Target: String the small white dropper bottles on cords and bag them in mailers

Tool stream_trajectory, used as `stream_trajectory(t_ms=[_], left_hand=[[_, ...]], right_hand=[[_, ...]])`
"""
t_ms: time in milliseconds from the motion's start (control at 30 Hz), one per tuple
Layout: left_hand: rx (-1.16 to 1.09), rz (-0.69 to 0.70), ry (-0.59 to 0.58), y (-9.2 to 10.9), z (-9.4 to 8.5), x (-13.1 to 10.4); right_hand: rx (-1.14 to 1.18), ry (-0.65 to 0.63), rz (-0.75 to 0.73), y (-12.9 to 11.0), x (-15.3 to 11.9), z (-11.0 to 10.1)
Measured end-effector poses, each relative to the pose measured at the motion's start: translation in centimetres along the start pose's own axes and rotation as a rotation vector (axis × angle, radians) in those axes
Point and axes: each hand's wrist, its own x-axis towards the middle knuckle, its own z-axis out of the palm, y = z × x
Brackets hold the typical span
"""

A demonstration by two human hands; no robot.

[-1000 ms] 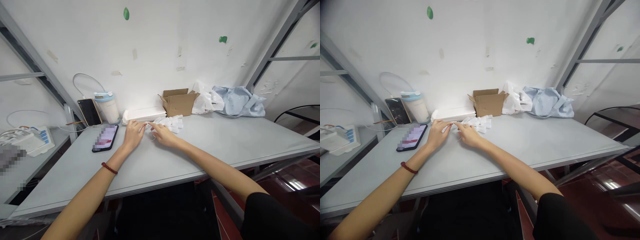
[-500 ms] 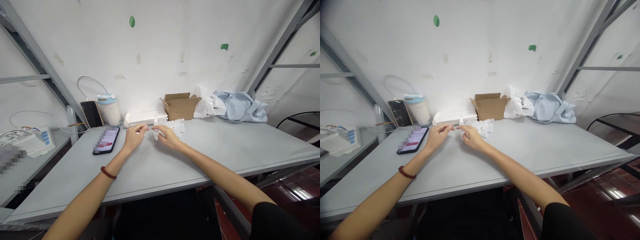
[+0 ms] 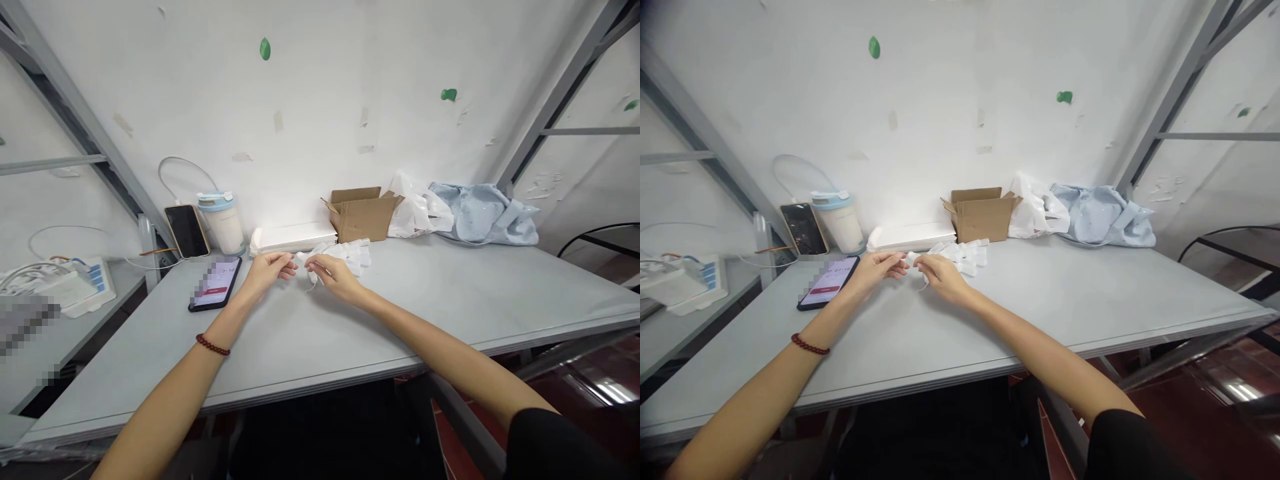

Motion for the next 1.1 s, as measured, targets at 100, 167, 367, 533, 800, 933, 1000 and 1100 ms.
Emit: stream_trajectory(t_ms=[100, 167, 367, 533, 800, 933, 1000, 1100], left_hand=[[-0.006, -0.018, -0.049, -0.08, -0.05, -0.01], [0.019, -0.034, -0.074, -0.10, -0.09, -0.06], [0.023, -0.060, -0.031, -0.37, -0.18, 0.05], [0.020, -0.115, -0.094, -0.52, -0.10, 0.08], [0.021, -0.077, -0.069, -0.50, -0.21, 0.14], [-0.009, -0.079, -0.104, -0.31, -0.19, 0.08], [-0.011, -0.077, -0.106, -0.19, -0.12, 0.01], [-0.006, -0.067, -0.106, -0.10, -0.05, -0.04]], right_hand=[[0.037, 0.024, 0.032, -0.02, 0.03, -0.18], [0.044, 0.033, 0.070, -0.12, 0.02, -0.37], [0.062, 0.052, 0.174, -0.19, 0.00, -0.66], [0.072, 0.070, 0.168, -0.04, 0.07, -0.57], [0.074, 0.134, 0.194, 0.12, 0.20, -0.74], [0.087, 0.134, 0.200, 0.25, 0.26, -0.77], [0.086, 0.129, 0.196, 0.34, 0.27, -0.74], [0.073, 0.115, 0.193, 0.41, 0.26, -0.67]])
